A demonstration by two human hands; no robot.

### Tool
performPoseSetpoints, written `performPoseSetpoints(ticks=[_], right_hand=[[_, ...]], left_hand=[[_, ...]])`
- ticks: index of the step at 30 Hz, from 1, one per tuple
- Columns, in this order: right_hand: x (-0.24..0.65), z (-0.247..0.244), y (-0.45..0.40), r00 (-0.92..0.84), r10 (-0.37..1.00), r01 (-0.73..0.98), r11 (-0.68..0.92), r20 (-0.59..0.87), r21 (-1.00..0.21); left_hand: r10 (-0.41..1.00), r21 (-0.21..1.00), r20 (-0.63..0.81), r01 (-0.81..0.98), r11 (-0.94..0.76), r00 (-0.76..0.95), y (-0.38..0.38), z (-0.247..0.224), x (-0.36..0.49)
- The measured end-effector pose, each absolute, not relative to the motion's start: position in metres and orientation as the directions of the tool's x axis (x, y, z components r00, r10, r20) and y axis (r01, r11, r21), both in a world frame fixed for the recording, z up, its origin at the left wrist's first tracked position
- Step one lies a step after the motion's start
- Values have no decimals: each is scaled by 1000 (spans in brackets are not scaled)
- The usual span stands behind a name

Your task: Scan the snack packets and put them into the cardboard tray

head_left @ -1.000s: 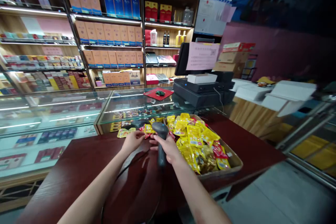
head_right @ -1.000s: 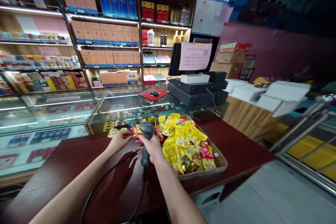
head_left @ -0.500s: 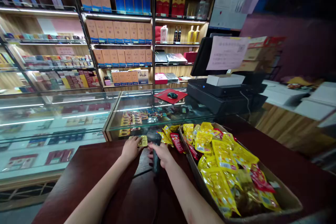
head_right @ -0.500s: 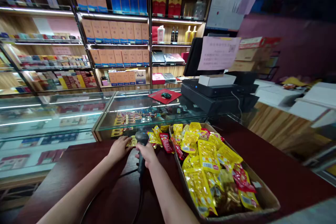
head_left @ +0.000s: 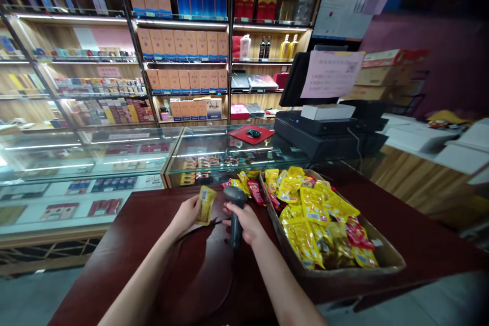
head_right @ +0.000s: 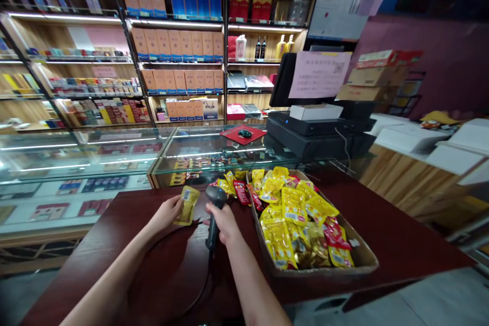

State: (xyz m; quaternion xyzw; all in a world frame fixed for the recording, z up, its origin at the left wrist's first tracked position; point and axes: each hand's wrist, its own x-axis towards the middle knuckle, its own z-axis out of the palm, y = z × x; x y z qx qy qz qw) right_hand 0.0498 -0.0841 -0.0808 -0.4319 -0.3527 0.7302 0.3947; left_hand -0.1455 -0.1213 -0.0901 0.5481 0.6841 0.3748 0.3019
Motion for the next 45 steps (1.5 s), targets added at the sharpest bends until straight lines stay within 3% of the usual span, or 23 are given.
performPoseSetpoints(ticks=[2, 4, 7, 12, 18, 23, 27, 30, 34, 41, 45], right_hand=[[57, -77, -94, -347, 879, -291, -431, -326, -854], [64, -73, -104, -389, 870, -307, -433, -303, -847], [75, -68, -119, -410, 876, -336, -404, -255, -851], [94, -66, -139, -415, 879, -342, -392, -237, -854], [108, -70, -143, -306, 905, -289, -384, -296, -877], [106, -72, -142, -337, 884, -296, -425, -323, -856], [99, -75, -143, -320, 894, -316, -413, -314, -854], [95, -74, -143, -308, 907, -319, -382, -287, -867], [92, -68, -141, -318, 914, -323, -355, -253, -877], [95, -58, -143, -251, 948, -271, -264, -197, -926], [92, -48, -152, -344, 922, -206, -261, -179, -943]], left_hand=[[981, 970, -110, 199, 141, -159, -129, -86, -138], [979, 983, -183, -45, 180, -90, -138, -85, -126], [976, 960, -210, -199, 196, -52, -151, -82, -106], [995, 978, -99, -181, 101, 17, -174, -77, -81], [987, 991, -104, 99, 92, 122, -189, -79, -86], [994, 979, -106, 177, 102, 17, -189, -85, -101], [985, 988, -126, 76, 135, -118, -182, -92, -106], [976, 972, -183, -168, 162, -118, -177, -97, -103], [963, 864, -256, -466, 190, -83, -171, -95, -100], [959, 875, -250, -455, 166, -130, -146, -90, -112], [954, 907, -261, -375, 190, -146, -121, -91, -124]])
